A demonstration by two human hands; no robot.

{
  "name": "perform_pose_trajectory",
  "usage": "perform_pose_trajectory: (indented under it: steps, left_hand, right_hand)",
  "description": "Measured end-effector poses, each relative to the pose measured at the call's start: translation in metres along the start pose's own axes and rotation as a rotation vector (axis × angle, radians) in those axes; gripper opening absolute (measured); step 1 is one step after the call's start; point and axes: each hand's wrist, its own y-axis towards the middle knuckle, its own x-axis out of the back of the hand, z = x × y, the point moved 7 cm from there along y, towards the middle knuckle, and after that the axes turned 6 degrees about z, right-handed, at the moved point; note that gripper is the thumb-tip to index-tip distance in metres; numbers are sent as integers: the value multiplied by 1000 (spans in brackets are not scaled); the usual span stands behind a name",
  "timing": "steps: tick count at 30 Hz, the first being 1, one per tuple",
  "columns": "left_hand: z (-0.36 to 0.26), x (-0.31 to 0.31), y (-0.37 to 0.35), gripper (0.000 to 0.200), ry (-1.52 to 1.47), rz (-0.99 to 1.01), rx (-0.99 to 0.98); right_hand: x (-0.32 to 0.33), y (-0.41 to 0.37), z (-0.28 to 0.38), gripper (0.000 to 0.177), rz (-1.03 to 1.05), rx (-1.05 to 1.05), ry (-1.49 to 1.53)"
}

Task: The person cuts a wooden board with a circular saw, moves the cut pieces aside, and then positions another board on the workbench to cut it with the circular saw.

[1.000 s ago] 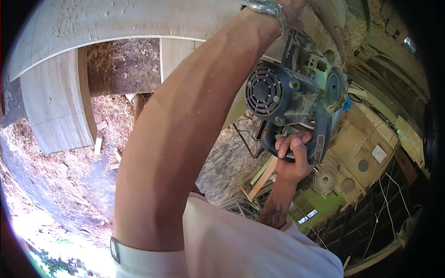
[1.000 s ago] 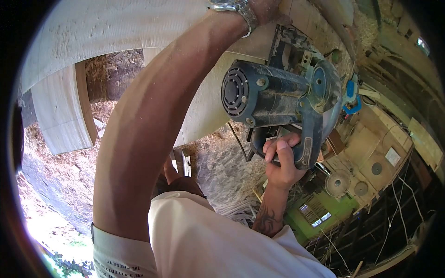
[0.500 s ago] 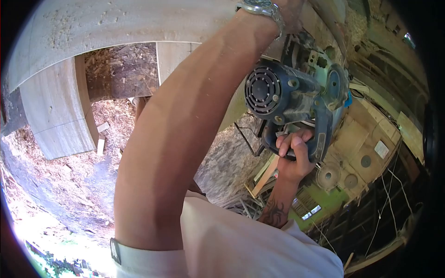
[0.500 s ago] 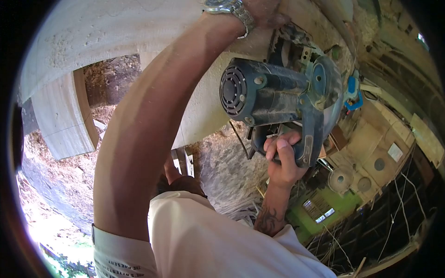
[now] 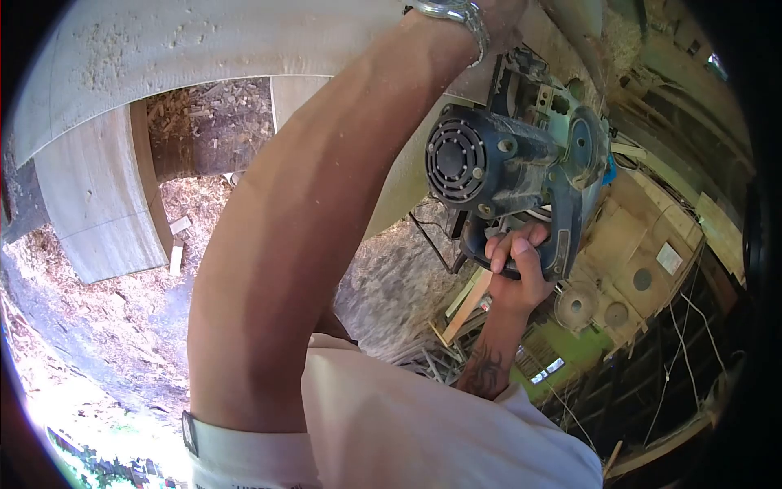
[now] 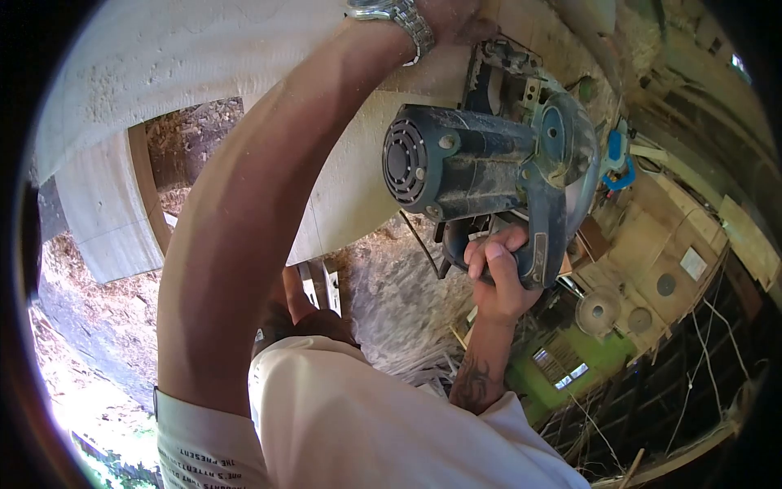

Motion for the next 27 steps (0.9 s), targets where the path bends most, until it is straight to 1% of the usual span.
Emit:
perform_pose_trajectory:
  steps: [3, 6, 12, 18, 21, 24, 27]
  left_hand:
    - [-1, -4, 4, 27, 6, 61, -4]
    - [0, -4, 6, 24, -3, 63, -14]
    - [-2, -5, 6, 22, 14, -44, -57]
    - [-2, -8, 10, 23, 22, -53, -48]
    - [-1, -8, 11, 25, 22, 36, -32]
    - [-5, -5, 4, 29, 121, -116, -48]
    - [-4, -7, 6, 42, 99, 35, -80]
  right_hand:
    - [3, 0, -1, 22, 4, 4, -3]
    - [3, 2, 1, 22, 12, -1, 1]
    - [4, 4, 4, 22, 35, 13, -15]
    - [3, 7, 4, 23, 46, 17, -16]
    - [1, 10, 5, 23, 44, 28, -16]
    - [-5, 9, 9, 19, -53, -6, -137]
    - [4, -5, 2, 19, -26, -14, -72]
